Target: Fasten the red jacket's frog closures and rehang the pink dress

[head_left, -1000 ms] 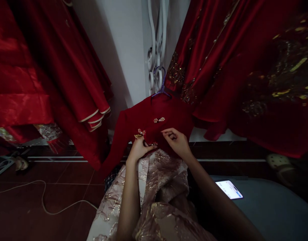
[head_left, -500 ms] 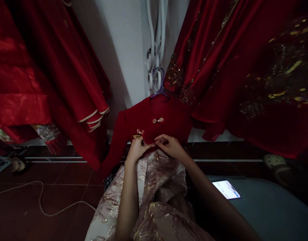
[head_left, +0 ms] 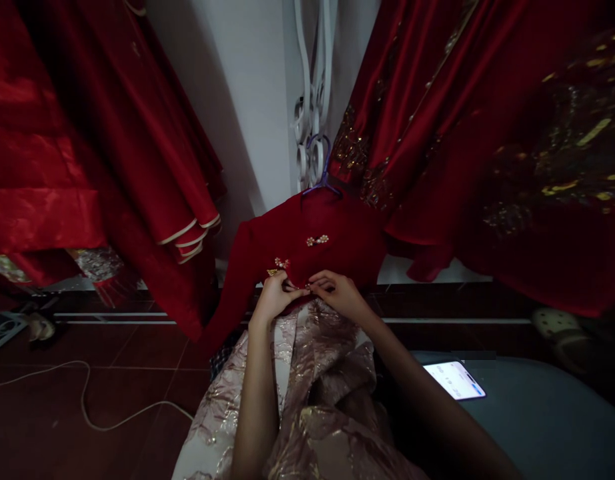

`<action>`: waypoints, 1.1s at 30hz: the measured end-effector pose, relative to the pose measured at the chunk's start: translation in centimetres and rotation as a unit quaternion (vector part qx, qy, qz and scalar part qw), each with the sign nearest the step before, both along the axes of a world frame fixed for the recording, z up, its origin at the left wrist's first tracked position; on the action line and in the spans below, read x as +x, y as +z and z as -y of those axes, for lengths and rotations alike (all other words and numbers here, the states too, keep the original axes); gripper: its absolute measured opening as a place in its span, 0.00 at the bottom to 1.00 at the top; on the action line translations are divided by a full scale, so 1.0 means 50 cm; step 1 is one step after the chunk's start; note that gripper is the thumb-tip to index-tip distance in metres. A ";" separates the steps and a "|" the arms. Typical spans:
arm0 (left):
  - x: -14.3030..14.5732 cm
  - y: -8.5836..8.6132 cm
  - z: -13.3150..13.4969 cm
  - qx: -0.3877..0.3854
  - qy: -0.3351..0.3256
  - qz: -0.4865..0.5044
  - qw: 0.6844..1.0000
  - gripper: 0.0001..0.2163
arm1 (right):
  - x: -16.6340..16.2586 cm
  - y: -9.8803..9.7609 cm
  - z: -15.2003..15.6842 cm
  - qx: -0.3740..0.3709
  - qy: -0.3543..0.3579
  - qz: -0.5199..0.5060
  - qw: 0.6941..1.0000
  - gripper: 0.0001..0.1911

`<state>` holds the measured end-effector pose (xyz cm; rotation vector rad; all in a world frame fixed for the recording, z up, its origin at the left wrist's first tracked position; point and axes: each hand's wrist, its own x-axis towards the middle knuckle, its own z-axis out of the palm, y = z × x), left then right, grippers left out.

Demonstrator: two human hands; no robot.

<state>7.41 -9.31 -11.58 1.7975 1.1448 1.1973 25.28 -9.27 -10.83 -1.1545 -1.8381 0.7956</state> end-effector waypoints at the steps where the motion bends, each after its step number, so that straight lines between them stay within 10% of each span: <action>1: 0.000 -0.004 -0.001 -0.010 -0.005 0.001 1.000 0.17 | 0.000 -0.001 -0.001 -0.001 -0.002 -0.002 1.000 0.08; 33: -0.012 -0.019 -0.005 -0.061 -0.025 0.011 0.998 0.17 | -0.008 -0.019 -0.006 -0.029 0.003 -0.014 0.999 0.11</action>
